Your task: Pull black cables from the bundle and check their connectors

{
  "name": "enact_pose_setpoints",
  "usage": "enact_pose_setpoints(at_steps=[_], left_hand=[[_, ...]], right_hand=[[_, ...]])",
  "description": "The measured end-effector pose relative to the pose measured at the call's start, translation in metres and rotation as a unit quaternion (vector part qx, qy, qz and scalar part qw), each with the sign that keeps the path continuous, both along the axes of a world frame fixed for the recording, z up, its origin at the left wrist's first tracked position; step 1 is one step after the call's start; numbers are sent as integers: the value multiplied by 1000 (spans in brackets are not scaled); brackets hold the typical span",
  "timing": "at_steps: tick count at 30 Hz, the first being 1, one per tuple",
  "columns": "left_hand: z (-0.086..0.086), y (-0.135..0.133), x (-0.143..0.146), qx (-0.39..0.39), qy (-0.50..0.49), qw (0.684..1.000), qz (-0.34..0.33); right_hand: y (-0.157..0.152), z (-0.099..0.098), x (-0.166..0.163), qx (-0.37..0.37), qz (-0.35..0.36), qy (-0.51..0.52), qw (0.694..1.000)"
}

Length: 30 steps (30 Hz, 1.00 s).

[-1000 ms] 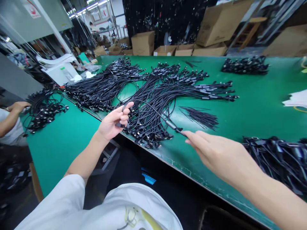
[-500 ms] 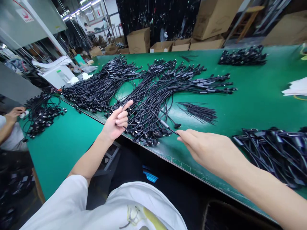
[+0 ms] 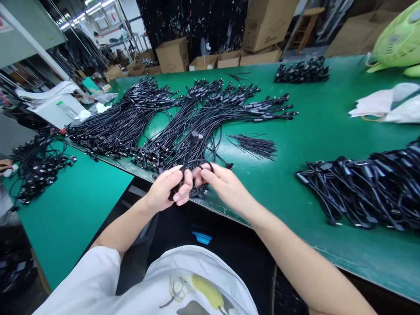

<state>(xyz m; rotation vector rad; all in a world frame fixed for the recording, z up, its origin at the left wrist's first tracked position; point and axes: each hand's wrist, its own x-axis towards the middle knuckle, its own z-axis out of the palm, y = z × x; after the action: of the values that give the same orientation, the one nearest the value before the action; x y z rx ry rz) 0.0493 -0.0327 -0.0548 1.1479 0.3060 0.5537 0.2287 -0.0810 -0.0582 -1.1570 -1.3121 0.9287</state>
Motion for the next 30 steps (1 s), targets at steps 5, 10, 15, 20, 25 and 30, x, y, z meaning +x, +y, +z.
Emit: enact_pose_setpoints(at_steps=[5,10,15,20,25,30], left_hand=[[-23,-4,14,-60,-15,993,96],[-22,-7,13,-104,-68,982,140],[-33,-6,14,-7,-14,999,50],[-35,-12,15,112,50,992,35],[-17,-10,14,246,188,951,-11],[-15,-9,16,242,130,961,-40]], right_hand=[[1,-6,-21,-54,-14,248,967],[3,5,-23,-86,6,331,940],[-1,6,-25,-40,-73,350,933],[-4,8,-36,52,-106,272,955],[-5,4,-40,79,-143,216,963],[-8,16,-35,164,-153,144,964]])
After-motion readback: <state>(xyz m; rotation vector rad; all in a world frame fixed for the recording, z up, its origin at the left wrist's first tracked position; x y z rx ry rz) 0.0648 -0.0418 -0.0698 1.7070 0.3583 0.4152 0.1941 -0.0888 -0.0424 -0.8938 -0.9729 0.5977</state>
